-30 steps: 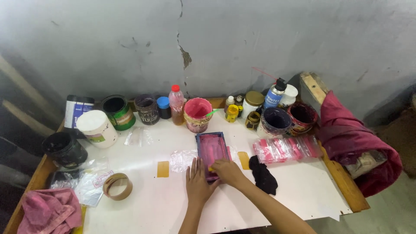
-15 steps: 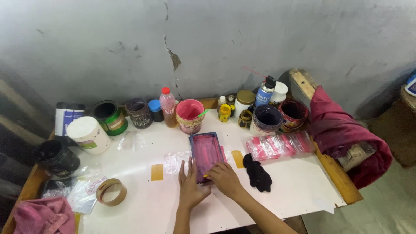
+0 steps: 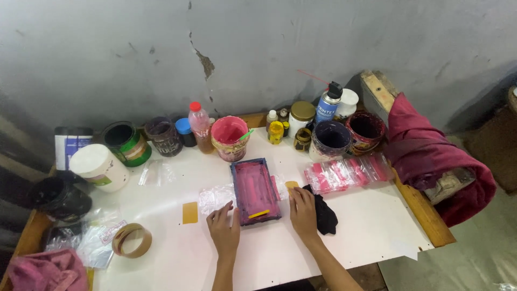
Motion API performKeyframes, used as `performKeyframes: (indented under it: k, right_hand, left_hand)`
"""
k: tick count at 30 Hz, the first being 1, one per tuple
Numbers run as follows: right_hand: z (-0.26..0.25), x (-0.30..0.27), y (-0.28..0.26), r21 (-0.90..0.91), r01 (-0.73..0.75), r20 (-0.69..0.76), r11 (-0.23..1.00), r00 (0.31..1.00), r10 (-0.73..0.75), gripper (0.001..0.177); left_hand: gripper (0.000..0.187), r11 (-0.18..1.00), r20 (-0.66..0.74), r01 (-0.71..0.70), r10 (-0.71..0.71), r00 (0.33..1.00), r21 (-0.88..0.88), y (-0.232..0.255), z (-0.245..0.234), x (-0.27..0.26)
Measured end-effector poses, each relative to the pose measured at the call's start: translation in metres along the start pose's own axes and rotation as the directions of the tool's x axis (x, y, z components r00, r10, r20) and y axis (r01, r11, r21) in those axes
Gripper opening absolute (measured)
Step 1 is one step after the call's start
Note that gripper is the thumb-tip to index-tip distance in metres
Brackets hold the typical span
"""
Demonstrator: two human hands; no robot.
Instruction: The person uses a yellow squeegee to spread pink paint evenly across a rectangular screen printing frame. They then set the frame aside and use a black cloth to wipe the table surface before picking up a pink container and stirring its contents with a green tool.
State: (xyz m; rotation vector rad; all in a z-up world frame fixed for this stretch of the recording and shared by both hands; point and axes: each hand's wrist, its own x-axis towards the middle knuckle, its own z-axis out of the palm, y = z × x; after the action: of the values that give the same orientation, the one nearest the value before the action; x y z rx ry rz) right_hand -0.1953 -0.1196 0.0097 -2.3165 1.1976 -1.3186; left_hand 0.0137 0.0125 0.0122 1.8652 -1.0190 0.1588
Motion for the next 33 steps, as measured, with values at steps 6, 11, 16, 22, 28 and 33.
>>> performKeyframes:
  k: [6, 11, 16, 22, 28, 33]
  right_hand:
    - [0.0, 0.0, -0.002, -0.03, -0.048, 0.116, 0.998, 0.992, 0.051, 0.032]
    - [0.003, -0.005, 0.001, -0.06, -0.064, 0.148, 0.996, 0.986, 0.073, 0.033]
    - [0.007, -0.006, 0.004, -0.118, -0.062, 0.185, 0.991, 0.979, 0.084, 0.033]
    - [0.007, -0.007, 0.001, -0.136, -0.101, 0.171, 0.985, 0.977, 0.124, 0.034]
    - [0.004, -0.005, -0.002, -0.11, -0.076, 0.142, 0.991, 0.986, 0.091, 0.033]
    - [0.006, -0.005, -0.002, -0.152, -0.022, 0.106, 0.988, 0.994, 0.038, 0.031]
  left_hand:
    - [0.038, 0.995, 0.166, 0.071, -0.081, 0.983, 0.067, 0.003, 0.007, 0.01]
    - [0.049, 0.963, 0.324, 0.208, -0.255, 0.911, 0.173, 0.021, -0.001, 0.025]
    - [0.042, 0.962, 0.353, 0.185, -0.248, 0.902, 0.203, 0.012, 0.008, 0.028]
    - [0.03, 0.983, 0.275, 0.037, -0.087, 0.958, 0.182, -0.008, 0.021, 0.022]
    - [0.027, 0.986, 0.256, 0.024, -0.066, 0.964, 0.164, -0.01, 0.022, 0.021]
    - [0.029, 0.989, 0.222, -0.008, -0.026, 0.975, 0.15, -0.02, 0.024, 0.021]
